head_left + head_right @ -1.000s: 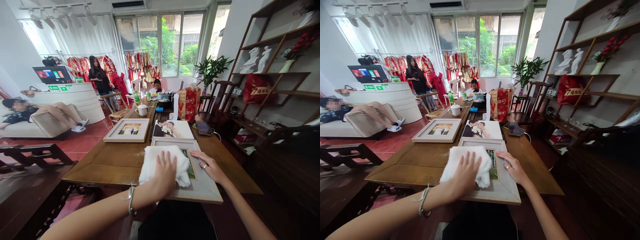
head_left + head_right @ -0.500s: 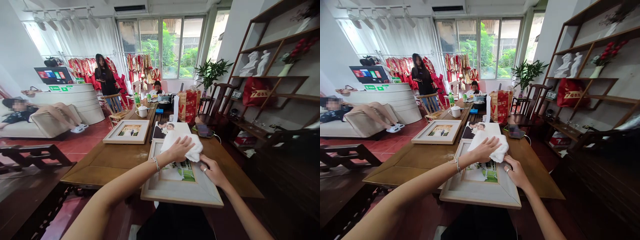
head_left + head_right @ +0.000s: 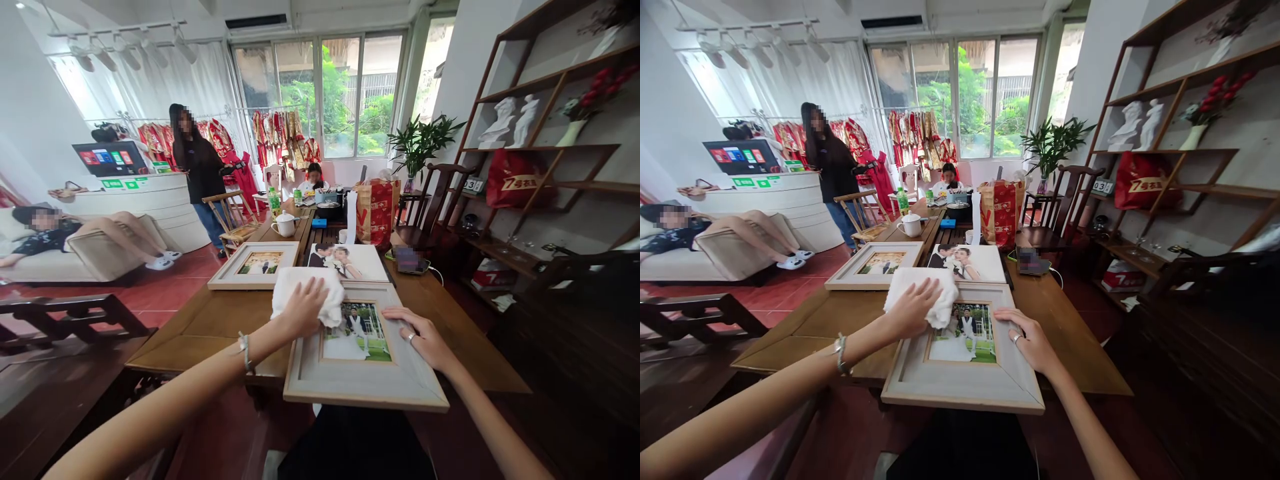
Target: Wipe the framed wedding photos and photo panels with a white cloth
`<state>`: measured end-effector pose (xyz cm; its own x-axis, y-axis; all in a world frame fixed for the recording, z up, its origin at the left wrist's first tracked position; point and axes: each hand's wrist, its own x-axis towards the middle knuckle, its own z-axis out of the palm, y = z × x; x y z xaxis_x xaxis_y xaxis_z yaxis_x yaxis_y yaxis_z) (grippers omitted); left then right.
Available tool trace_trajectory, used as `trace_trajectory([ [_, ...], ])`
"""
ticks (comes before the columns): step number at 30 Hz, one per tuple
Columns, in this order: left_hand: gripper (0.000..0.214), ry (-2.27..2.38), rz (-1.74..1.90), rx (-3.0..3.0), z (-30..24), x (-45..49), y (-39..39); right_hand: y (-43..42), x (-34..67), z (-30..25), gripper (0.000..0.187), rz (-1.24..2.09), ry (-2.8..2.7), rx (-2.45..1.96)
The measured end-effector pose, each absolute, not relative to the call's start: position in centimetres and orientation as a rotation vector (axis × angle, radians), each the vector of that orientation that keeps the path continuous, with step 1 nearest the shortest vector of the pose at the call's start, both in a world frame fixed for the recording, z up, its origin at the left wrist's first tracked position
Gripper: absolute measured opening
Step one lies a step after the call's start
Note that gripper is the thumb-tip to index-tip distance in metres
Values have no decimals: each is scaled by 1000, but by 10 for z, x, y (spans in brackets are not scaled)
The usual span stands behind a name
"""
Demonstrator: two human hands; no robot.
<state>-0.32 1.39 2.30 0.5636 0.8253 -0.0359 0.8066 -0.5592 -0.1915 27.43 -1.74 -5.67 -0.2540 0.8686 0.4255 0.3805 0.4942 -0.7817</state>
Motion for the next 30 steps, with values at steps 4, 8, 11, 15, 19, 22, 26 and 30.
trace_trajectory([
  [4, 74, -1175, 275, -3046, 28, -16, -48, -16, 276, -59, 41, 669, -1856, -1036],
  [8, 84, -848, 195, -3323, 17, -5, -105, -16, 276, -61, 41, 652, -1869, -1026],
  [11, 99, -918, 148, -3243, 5, 9, -111, -16, 276, -61, 40, 651, -1876, -1035],
  [15, 89, -1152, 210, -3105, 5, 20, -76, -16, 276, -60, 38, 646, -1874, -1045],
  [19, 85, -1328, 176, -2877, 9, 27, -20, -17, 276, -59, 40, 638, -1876, -1064],
  [22, 83, -1363, 90, -2736, 6, 34, 19, -17, 276, -58, 41, 642, -1886, -1055],
  [26, 82, -1383, 55, -2648, 6, 38, 43, -17, 276, -58, 40, 646, -1860, -1041],
  [30, 78, -1347, 229, -2717, 16, 25, 12, -16, 275, -58, 39, 651, -1834, -1046],
])
